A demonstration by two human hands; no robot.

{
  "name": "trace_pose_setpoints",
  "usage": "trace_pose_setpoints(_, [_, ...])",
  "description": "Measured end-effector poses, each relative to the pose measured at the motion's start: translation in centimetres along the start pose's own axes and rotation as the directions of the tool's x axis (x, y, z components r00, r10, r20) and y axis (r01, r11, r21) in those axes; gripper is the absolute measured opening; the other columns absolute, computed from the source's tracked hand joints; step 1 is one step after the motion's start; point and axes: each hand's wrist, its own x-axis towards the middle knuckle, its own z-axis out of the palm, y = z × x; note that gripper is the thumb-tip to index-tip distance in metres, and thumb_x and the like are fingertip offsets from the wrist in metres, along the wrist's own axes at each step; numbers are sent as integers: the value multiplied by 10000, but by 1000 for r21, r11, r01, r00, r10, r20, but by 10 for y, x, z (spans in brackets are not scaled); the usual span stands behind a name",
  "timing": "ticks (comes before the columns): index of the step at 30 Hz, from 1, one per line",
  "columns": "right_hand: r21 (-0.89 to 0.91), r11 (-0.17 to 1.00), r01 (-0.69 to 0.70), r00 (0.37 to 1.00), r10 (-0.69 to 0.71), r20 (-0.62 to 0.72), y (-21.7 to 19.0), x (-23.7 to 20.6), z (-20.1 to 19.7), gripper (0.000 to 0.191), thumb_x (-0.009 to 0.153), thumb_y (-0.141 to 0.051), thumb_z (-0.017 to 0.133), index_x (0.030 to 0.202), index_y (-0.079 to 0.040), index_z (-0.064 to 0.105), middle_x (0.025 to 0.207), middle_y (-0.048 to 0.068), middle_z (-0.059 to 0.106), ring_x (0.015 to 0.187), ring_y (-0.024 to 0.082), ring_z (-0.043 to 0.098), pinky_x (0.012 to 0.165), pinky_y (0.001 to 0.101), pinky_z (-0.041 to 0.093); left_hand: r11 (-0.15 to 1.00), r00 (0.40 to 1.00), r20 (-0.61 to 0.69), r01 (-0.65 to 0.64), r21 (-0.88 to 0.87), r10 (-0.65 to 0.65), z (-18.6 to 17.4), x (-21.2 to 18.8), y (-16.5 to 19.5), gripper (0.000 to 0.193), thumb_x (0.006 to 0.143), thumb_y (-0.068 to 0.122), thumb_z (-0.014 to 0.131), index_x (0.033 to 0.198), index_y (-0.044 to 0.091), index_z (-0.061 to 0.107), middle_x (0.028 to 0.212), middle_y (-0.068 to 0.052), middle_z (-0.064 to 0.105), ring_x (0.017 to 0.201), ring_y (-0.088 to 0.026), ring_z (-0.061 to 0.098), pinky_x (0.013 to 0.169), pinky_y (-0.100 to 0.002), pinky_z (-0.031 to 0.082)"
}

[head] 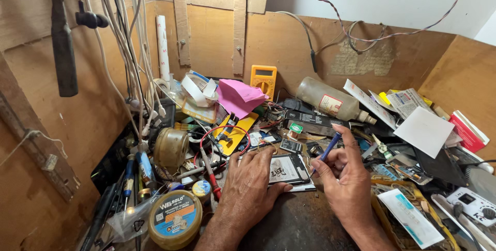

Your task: The person disassembles a smartphone, removes the back cover, and uses a screwdriver to work on the internal components. The device is handled on a cluttered workbench with various tools and parts visible.

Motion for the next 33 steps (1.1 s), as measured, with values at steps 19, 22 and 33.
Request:
trace_pose_setpoints(19, [-79, 996, -38, 993, 29, -112, -15, -7, 2, 800, 831, 22, 766, 1535, -145, 425, 868, 87, 720, 796, 109, 687, 697, 283, 581, 994, 990, -87, -111, 21, 112, -2, 2, 1, 867, 671, 316, 904, 1370, -5, 505, 1255, -134, 633, 1192, -317, 560, 1018, -503, 351])
trace_pose_setpoints(22, [28, 999, 25, 995, -22, -98, -14, -9, 3, 786, 864, 59, 710, 1564, -110, 394, 917, 103, 720, 852, 120, 694, 767, 280, 593, 994, 990, -93, -107, 17, 109, -2, 1, 2, 854, 664, 298, 911, 1359, 2, 513, 1244, -132, 639, 1190, -313, 563, 1019, -499, 351])
trace_pose_setpoints(33, [-4, 997, 76, 993, -76, -93, -14, -11, 0, 793, 880, 100, 661, 1577, -75, 326, 1022, 142, 745, 942, 166, 730, 856, 318, 607, 998, 998, -62, -36, -52, 33, -6, 1, 4, 855, 664, 308, 921, 1368, 42, 515, 1213, -124, 647, 1179, -301, 565, 1007, -484, 357])
